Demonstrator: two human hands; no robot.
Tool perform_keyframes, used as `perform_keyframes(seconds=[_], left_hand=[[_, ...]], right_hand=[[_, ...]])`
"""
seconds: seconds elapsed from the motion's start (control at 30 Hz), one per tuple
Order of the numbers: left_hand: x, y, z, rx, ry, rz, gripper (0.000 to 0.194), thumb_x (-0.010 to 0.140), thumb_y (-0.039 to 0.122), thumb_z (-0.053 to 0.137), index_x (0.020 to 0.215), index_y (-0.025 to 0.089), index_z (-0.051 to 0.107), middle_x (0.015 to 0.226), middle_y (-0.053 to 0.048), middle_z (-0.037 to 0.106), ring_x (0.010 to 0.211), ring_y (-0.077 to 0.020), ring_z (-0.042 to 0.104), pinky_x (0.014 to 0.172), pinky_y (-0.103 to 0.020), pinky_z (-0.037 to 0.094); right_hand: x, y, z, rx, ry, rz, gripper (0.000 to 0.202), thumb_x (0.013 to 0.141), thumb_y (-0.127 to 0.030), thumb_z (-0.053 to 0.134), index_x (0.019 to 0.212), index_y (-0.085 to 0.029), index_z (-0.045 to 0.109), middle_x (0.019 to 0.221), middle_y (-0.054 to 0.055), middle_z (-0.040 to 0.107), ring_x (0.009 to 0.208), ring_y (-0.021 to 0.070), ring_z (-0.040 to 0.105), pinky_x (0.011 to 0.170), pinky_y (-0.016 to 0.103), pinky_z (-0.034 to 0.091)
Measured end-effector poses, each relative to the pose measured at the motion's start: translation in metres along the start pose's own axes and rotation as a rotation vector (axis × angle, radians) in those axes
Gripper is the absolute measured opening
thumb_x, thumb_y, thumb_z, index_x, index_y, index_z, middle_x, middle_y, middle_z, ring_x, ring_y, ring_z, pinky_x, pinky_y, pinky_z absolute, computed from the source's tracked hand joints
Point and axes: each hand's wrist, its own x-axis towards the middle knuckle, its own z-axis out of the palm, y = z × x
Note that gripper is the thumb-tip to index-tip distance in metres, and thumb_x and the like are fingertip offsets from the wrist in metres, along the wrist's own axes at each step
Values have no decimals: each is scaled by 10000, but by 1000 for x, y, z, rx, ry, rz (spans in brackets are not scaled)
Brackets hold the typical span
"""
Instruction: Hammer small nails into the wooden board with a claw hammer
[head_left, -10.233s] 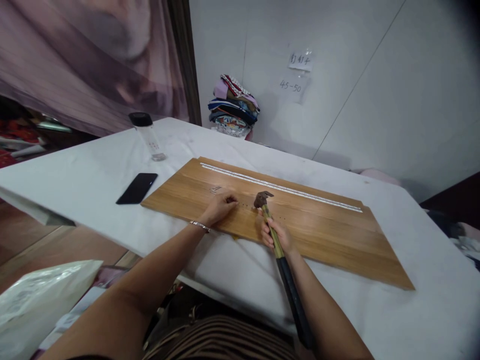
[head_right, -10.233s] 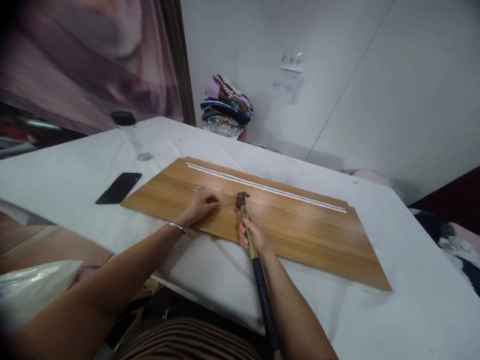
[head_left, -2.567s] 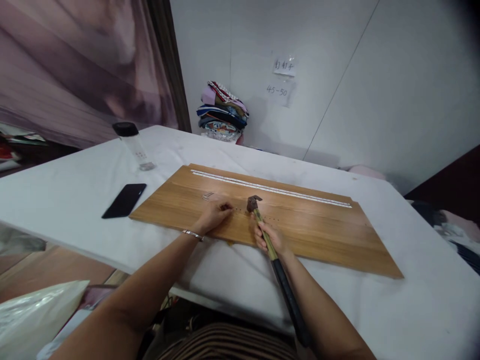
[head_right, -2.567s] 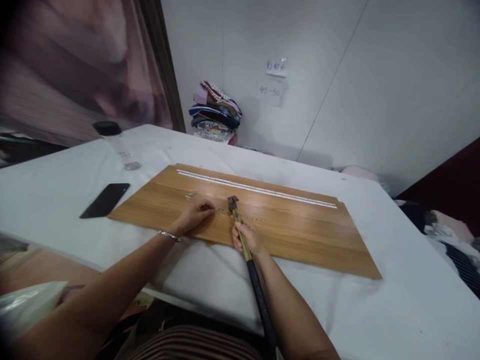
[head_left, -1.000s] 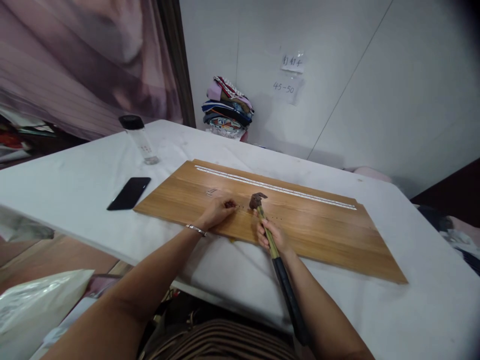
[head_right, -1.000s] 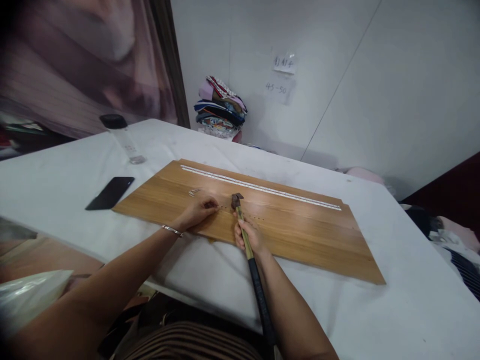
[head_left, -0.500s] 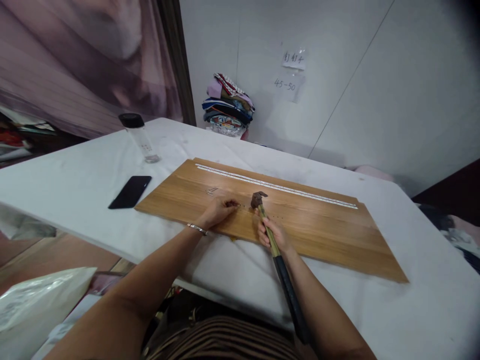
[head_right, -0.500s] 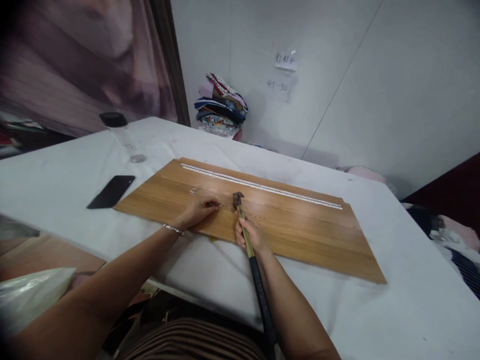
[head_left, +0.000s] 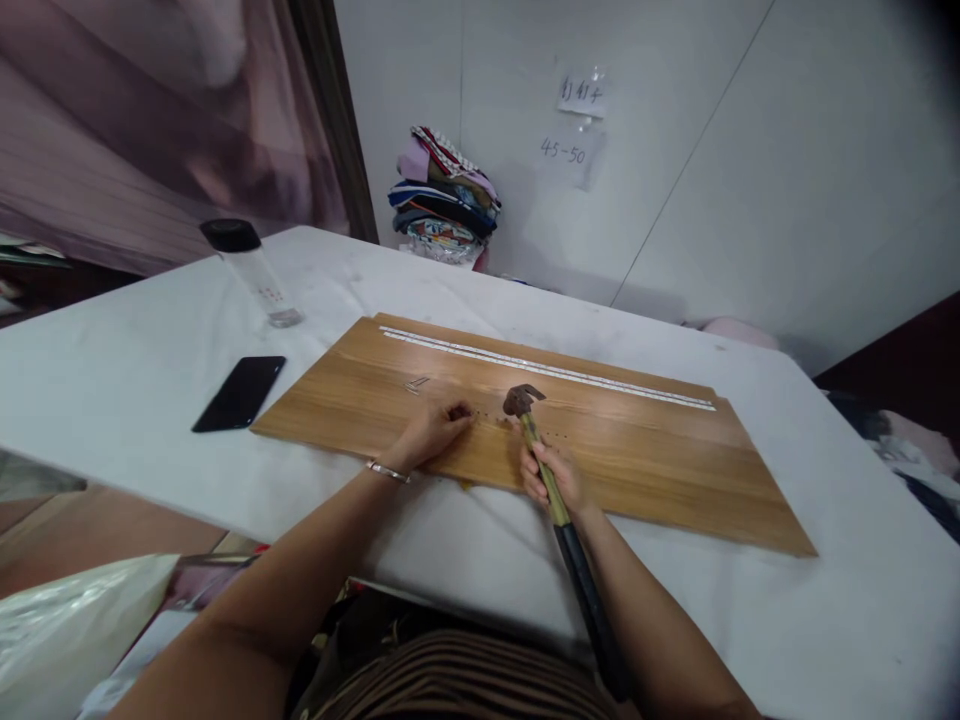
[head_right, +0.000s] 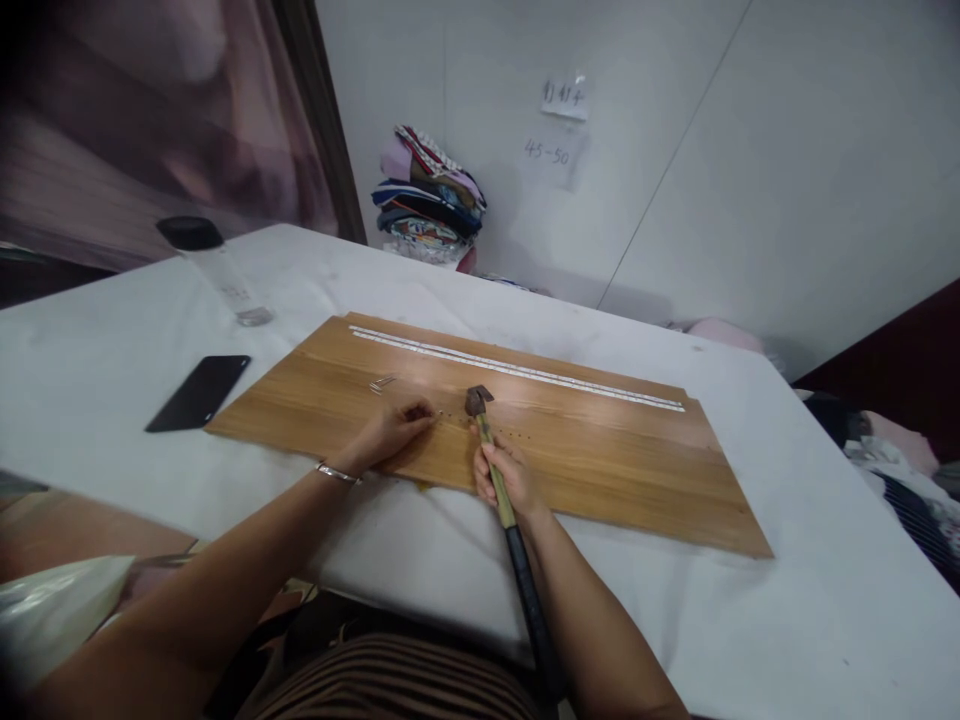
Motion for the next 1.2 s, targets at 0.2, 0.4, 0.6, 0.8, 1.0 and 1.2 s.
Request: perform_keyframes(seconds=[0.2, 0.4, 0.6, 0.8, 1.0, 1.2], left_hand=[[-2, -12, 4, 3, -17, -2, 221, 821, 394, 564, 816, 199, 669, 735, 9, 674, 677, -141, 577, 645, -258, 457], [-5, -4, 2, 12, -25, -3, 177, 807, 349, 579, 809, 201, 676, 768, 8, 679, 715, -150, 586, 668, -262, 466], [-4, 6, 0, -1, 3, 41, 127, 792, 275, 585, 765, 193, 679, 808, -18, 690, 783, -165, 610, 747, -283, 494], [-5, 4, 2, -8, 16, 86, 148, 821, 277, 578, 782, 198, 697, 812, -25, 706, 764, -165, 625, 746, -291, 507], [-8, 13, -5, 27, -43, 60, 179, 851, 298, 549, 854, 221, 711, 866, -14, 732, 799, -174, 647, 774, -293, 518], [-9, 13, -4, 34, -64, 82, 168, 855, 270, 543, 840, 217, 702, 836, -4, 730, 773, -159, 646, 740, -267, 509]], right_hand=[[1, 2, 1, -30, 14, 36, 424, 784, -418, 688, 1121, -201, 551, 586, -102, 500, 300, 34, 335, 264, 164, 266], [-4, -1, 1, -13, 25, 32, 445, 809, -408, 668, 1183, -214, 524, 605, -102, 497, 307, 32, 332, 269, 163, 257], [-4, 2, 1, -19, 34, 45, 393, 809, -405, 676, 1120, -204, 545, 600, -102, 495, 308, 28, 332, 271, 159, 252], [-13, -4, 5, 52, 48, 24, 376, 828, -379, 660, 1149, -209, 561, 618, -94, 486, 318, 29, 318, 282, 169, 242], [-21, -8, 8, 50, 90, 19, 389, 847, -363, 633, 1196, -208, 562, 626, -87, 469, 321, 30, 296, 285, 180, 221], [-19, -8, 13, 35, 110, 22, 349, 835, -365, 652, 1136, -207, 573, 617, -90, 478, 313, 29, 300, 282, 174, 226]])
